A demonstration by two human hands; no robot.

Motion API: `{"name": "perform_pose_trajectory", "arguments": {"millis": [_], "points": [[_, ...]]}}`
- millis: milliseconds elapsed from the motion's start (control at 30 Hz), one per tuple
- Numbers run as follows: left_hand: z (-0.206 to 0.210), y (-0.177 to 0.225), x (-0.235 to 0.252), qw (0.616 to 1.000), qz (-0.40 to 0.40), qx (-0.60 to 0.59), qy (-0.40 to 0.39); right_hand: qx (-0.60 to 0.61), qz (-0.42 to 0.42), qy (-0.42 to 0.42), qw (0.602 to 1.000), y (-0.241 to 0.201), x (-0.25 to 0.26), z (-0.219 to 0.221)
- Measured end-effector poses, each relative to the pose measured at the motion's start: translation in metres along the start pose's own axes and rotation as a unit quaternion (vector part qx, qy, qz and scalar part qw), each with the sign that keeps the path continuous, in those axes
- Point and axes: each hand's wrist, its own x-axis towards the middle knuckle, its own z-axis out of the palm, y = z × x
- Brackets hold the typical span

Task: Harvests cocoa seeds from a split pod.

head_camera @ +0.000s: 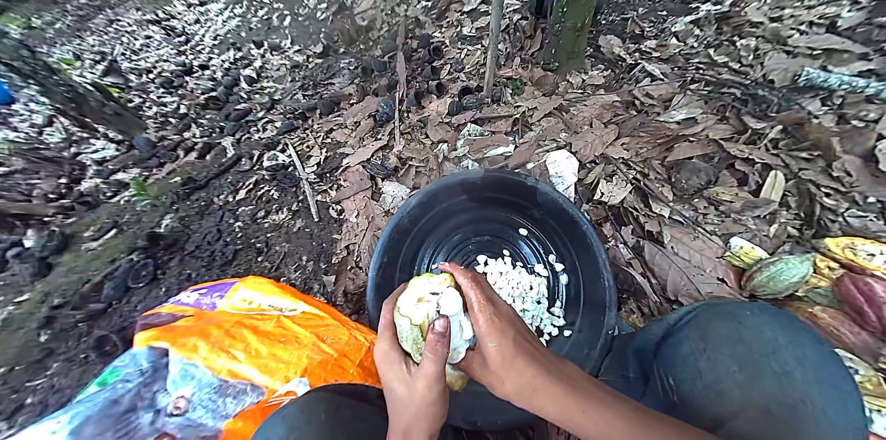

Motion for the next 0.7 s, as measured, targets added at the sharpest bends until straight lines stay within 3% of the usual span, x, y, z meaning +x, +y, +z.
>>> {"name": "perform_pose_trajectory", "arguments": {"millis": [133,467,700], "points": [[0.004,0.002,-0.003,1.0,0.016,0.004,0.008,0.004,0.003,-0.002,1.0,0.0,-0.003,-0.003],[0.006,0.005,-0.005,0.997,0.057,0.05,0.015,-0.01,-0.075,0.153,0.985,0.01,-0.006,0.02],[0.011,0.004,-0.006,0.994,0.086,0.06,0.022,0.014,-0.117,0.202,0.972,0.018,-0.004,0.026]]}}
